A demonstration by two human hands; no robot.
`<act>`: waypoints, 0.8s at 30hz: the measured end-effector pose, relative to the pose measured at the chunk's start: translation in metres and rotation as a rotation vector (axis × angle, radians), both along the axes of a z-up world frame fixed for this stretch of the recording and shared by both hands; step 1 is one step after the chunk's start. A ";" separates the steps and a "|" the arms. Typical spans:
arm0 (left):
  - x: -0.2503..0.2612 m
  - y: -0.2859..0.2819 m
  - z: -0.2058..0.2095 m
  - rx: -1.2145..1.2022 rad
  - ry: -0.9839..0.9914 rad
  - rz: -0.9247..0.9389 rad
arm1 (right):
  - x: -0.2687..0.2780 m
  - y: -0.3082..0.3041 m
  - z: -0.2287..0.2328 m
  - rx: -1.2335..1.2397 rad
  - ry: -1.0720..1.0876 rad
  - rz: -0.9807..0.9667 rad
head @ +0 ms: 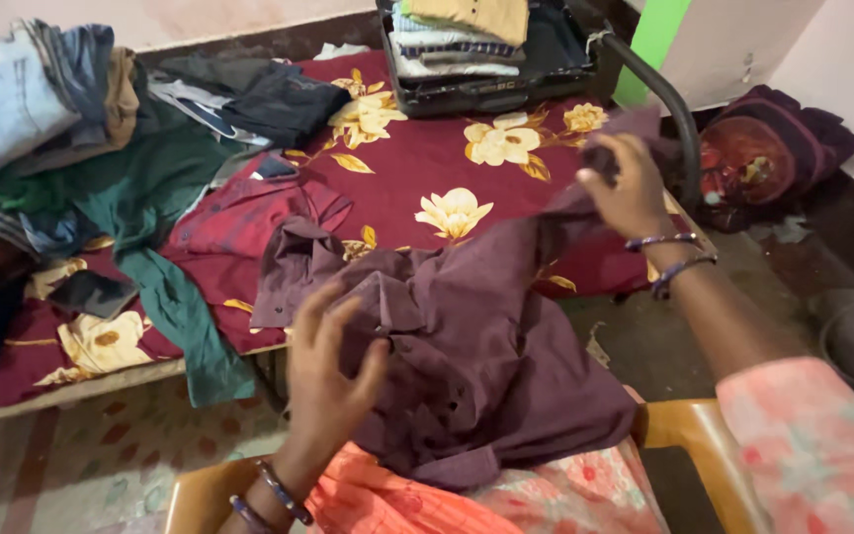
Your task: The person buttons a long-sleeved shirt by hand while it lies on a bed, working down the front placket from the middle to the bottom and then buttoning the cuffs.
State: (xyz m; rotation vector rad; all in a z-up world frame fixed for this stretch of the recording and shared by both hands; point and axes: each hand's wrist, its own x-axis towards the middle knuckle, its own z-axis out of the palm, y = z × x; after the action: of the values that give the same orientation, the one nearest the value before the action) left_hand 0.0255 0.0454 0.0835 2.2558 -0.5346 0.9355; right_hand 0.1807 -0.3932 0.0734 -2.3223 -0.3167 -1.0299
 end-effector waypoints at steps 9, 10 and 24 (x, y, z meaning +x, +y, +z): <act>-0.027 -0.025 0.005 -1.047 0.687 -0.754 | -0.227 0.211 0.077 -0.649 0.241 0.674; -0.026 -0.021 0.003 -1.136 0.746 -0.746 | -0.231 0.211 0.081 -0.533 0.177 0.702; -0.042 -0.037 -0.044 -1.163 1.248 -0.962 | -0.213 0.180 0.096 -0.096 0.128 0.511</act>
State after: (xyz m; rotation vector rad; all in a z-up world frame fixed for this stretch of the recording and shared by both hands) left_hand -0.0163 0.0079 0.0396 0.9000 -0.2534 -0.5972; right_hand -0.0323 -0.2130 0.1696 -2.2021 -0.8684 -0.6219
